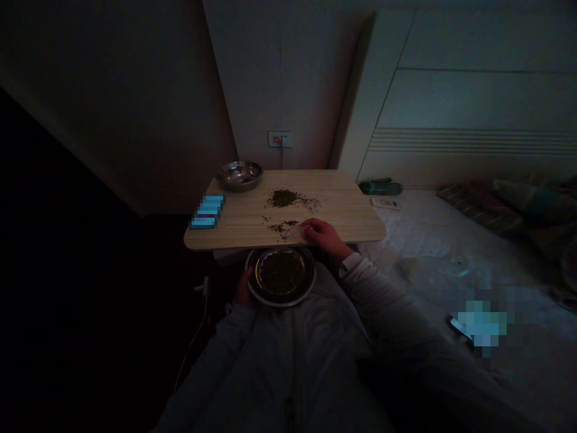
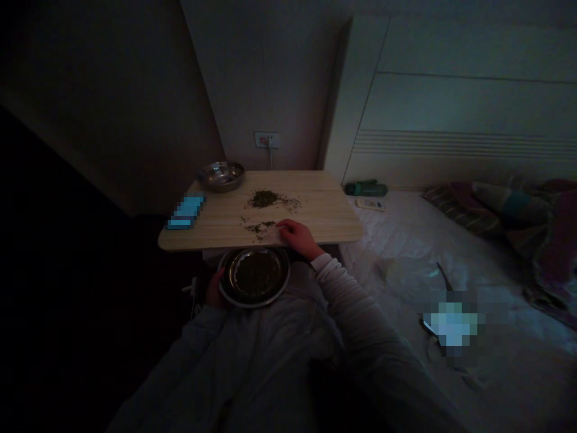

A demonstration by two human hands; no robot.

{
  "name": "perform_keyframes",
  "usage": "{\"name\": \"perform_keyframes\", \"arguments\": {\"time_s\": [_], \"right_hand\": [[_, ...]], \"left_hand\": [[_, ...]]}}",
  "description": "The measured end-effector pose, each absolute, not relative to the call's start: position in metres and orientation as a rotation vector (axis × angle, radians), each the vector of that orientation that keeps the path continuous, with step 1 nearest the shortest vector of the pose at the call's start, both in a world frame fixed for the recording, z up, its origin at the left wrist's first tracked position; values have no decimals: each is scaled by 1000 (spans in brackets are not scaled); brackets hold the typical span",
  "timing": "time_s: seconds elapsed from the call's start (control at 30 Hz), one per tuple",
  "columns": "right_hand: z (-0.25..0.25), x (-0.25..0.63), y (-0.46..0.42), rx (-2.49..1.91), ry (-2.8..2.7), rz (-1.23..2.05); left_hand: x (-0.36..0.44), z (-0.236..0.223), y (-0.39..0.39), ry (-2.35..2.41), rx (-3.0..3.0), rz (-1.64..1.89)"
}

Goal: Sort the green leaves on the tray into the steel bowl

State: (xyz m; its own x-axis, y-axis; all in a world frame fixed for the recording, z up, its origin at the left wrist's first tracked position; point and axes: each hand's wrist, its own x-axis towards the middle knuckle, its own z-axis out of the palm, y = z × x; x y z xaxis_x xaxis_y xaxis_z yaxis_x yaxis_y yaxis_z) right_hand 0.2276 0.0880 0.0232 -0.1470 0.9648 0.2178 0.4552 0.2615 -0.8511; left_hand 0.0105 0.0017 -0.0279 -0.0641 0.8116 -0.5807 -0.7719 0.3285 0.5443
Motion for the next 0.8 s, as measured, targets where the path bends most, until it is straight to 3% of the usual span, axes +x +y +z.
{"name": "perform_keyframes", "arguments": {"time_s": [0.8], "right_hand": [[22,227,89,-1343,-1697,815]], "left_hand": [[13,-22,-1,989,13,1301]]}}
